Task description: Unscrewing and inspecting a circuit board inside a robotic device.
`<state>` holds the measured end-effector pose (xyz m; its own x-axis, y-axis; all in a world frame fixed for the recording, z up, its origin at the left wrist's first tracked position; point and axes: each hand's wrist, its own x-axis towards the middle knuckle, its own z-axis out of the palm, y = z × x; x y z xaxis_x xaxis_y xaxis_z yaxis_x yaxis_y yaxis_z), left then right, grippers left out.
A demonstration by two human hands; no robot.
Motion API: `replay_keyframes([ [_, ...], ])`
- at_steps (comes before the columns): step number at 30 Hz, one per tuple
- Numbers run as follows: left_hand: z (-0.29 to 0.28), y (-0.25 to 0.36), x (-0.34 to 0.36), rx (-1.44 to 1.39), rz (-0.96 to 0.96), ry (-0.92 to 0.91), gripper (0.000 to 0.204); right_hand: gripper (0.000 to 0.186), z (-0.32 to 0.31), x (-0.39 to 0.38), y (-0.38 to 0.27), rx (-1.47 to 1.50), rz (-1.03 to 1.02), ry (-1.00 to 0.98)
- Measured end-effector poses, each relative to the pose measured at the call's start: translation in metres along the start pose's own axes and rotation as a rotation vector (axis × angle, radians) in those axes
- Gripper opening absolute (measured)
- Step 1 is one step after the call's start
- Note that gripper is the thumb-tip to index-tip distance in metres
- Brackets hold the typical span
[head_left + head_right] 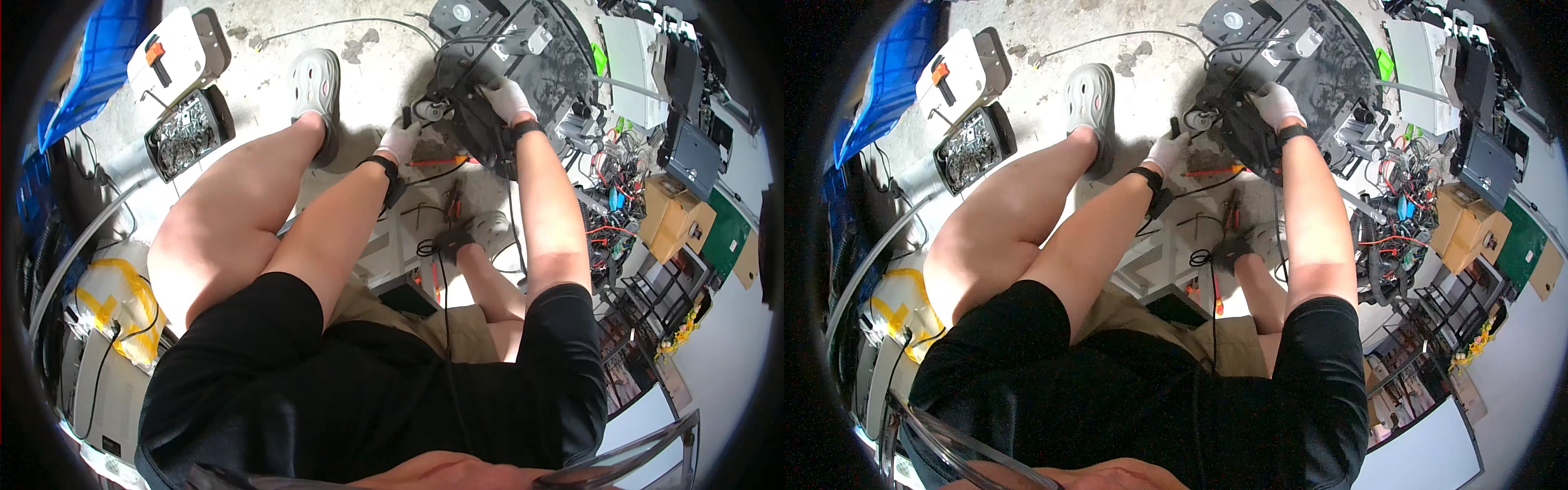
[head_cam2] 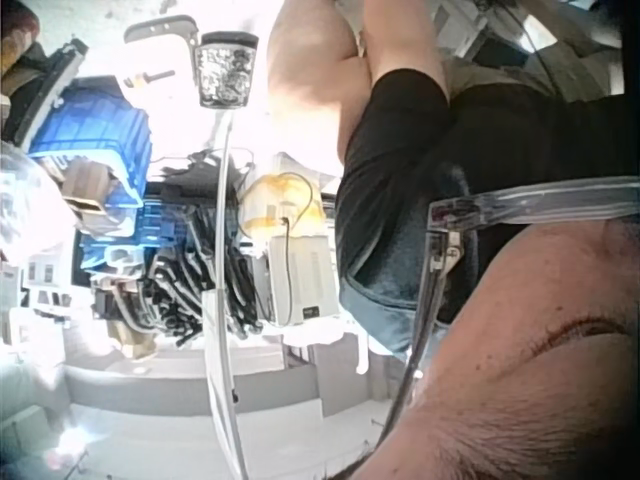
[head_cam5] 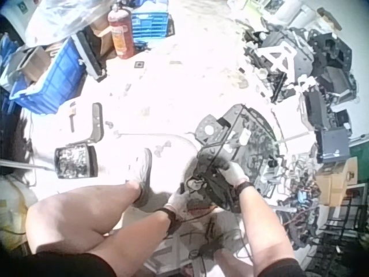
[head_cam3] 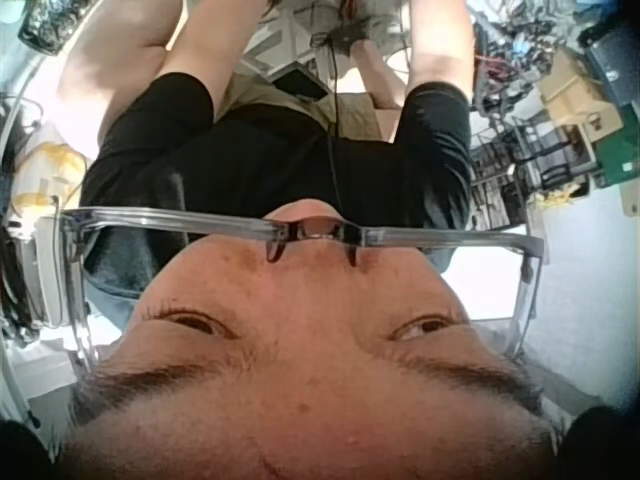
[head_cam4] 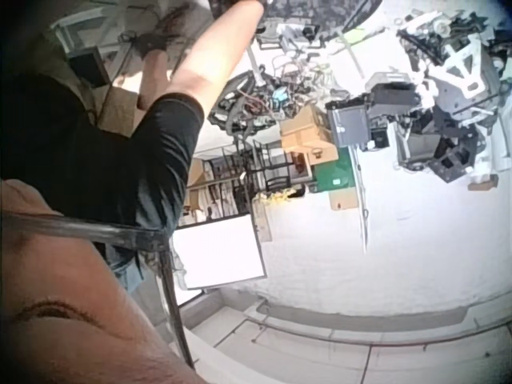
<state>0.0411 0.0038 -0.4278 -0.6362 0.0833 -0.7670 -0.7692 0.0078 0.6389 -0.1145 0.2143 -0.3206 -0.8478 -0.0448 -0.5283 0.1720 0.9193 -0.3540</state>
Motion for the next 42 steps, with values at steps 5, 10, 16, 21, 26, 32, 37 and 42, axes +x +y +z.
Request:
replay_keyframes([
  [5, -0.003, 0.007, -0.009, 0.234, -0.072, 0.017, 0.042, 0.03, 0.004, 0.0, -0.004, 0.143, 0.257, -0.104],
  [10, -0.004, 0.011, -0.025, 0.16, -0.055, 0.14, 0.051, 0.022, 0.011, -0.021, 0.009, 0.952, 0.144, -0.199],
  [16, 0.0, -0.003, -0.006, 0.257, -0.039, 0.16, 0.048, 0.027, 0.016, -0.012, -0.009, 0.099, 0.036, 0.154],
  [21, -0.012, -0.006, -0.008, 0.26, 0.016, 0.149, 0.045, 0.029, 0.024, -0.016, -0.014, 0.238, -0.016, 0.115],
  [26, -0.004, 0.002, -0.015, 0.242, 0.017, 0.143, 0.044, 0.025, 0.032, -0.019, -0.001, 0.128, -0.034, 0.153],
  [32, -0.008, -0.003, -0.011, 0.241, 0.014, 0.195, 0.045, 0.025, 0.046, -0.029, -0.024, 0.103, 0.078, 0.391],
  [37, -0.004, 0.016, -0.035, 0.307, 0.104, 0.213, 0.047, 0.025, 0.036, -0.033, -0.017, 0.09, -0.036, 0.423],
  [42, -0.005, 0.028, -0.039, 0.278, 0.177, 0.187, 0.044, 0.028, 0.034, -0.024, -0.024, 0.096, 0.013, 0.415],
])
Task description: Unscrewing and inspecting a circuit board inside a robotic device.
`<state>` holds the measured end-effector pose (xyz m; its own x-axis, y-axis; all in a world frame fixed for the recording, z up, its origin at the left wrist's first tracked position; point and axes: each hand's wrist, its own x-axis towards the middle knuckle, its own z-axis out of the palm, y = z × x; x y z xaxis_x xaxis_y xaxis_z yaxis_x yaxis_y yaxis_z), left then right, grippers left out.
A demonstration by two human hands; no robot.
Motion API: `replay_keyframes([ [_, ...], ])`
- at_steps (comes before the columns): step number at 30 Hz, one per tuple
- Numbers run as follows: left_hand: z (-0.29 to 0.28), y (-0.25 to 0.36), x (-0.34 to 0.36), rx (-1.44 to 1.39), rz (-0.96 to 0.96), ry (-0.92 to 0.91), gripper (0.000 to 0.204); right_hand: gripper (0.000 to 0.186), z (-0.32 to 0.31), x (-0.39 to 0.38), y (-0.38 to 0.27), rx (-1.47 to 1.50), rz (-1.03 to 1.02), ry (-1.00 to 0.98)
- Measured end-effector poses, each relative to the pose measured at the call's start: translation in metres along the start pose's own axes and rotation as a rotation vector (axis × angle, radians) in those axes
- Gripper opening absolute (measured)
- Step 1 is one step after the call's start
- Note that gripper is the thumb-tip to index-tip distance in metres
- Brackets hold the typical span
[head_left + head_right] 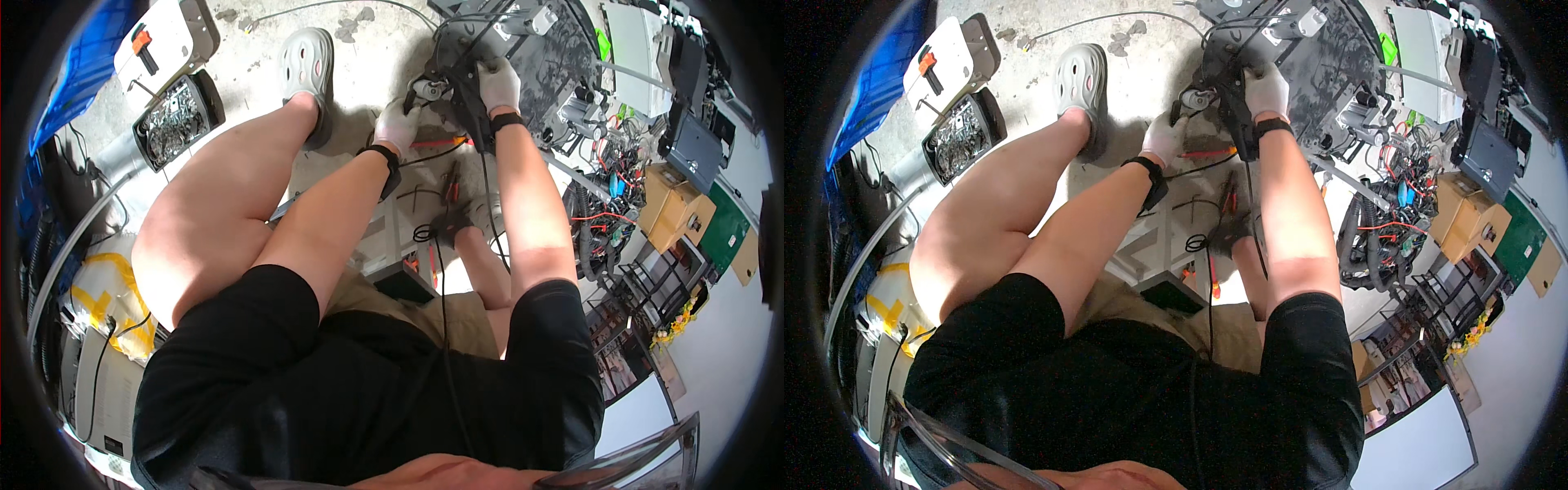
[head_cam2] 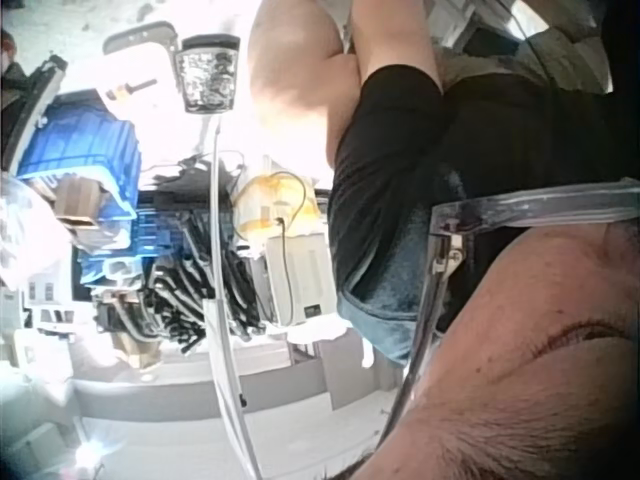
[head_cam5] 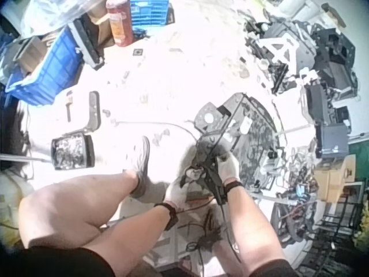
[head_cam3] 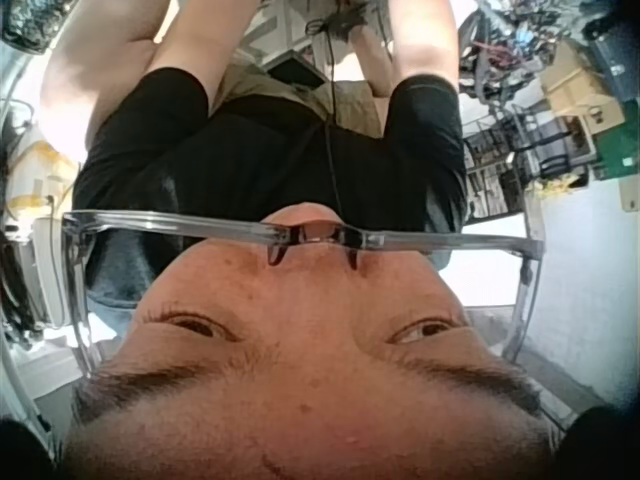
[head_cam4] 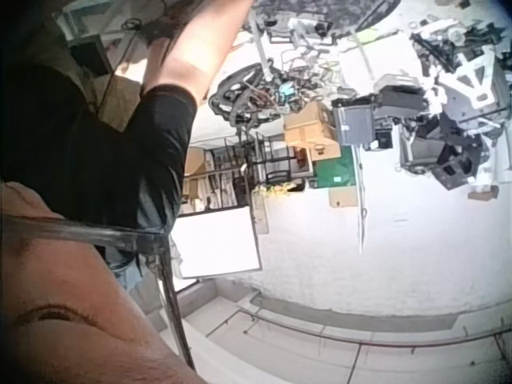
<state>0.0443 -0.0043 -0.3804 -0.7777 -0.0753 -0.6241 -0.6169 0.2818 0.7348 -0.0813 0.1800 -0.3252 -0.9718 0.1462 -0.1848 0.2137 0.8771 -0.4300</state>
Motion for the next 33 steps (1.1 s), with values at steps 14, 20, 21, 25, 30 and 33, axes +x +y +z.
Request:
replay_keyframes([
  [14, 0.003, -0.002, 0.004, 0.031, -0.104, -0.107, 0.049, 0.037, -0.002, 0.007, 0.019, -0.002, 0.077, -0.079],
  [20, 0.001, -0.031, -0.031, 0.273, -0.225, -0.239, 0.04, 0.036, 0.0, 0.0, 0.023, -0.093, 0.001, 0.032],
  [21, 0.005, -0.027, -0.038, 0.32, -0.249, -0.251, 0.038, 0.033, -0.006, 0.0, 0.029, 0.0, 0.001, 0.031],
  [25, 0.028, -0.041, -0.02, 0.487, -0.317, -0.325, 0.036, 0.022, -0.016, -0.019, 0.026, 0.203, -0.167, 0.212],
  [30, 0.007, 0.02, -0.066, 0.308, 0.002, -0.433, 0.042, 0.035, -0.031, -0.137, 0.006, 0.247, 0.06, -0.054],
  [33, -0.024, -0.009, -0.108, 0.418, -0.036, -0.459, 0.046, 0.041, 0.009, -0.197, 0.029, 0.14, 0.043, -0.291],
])
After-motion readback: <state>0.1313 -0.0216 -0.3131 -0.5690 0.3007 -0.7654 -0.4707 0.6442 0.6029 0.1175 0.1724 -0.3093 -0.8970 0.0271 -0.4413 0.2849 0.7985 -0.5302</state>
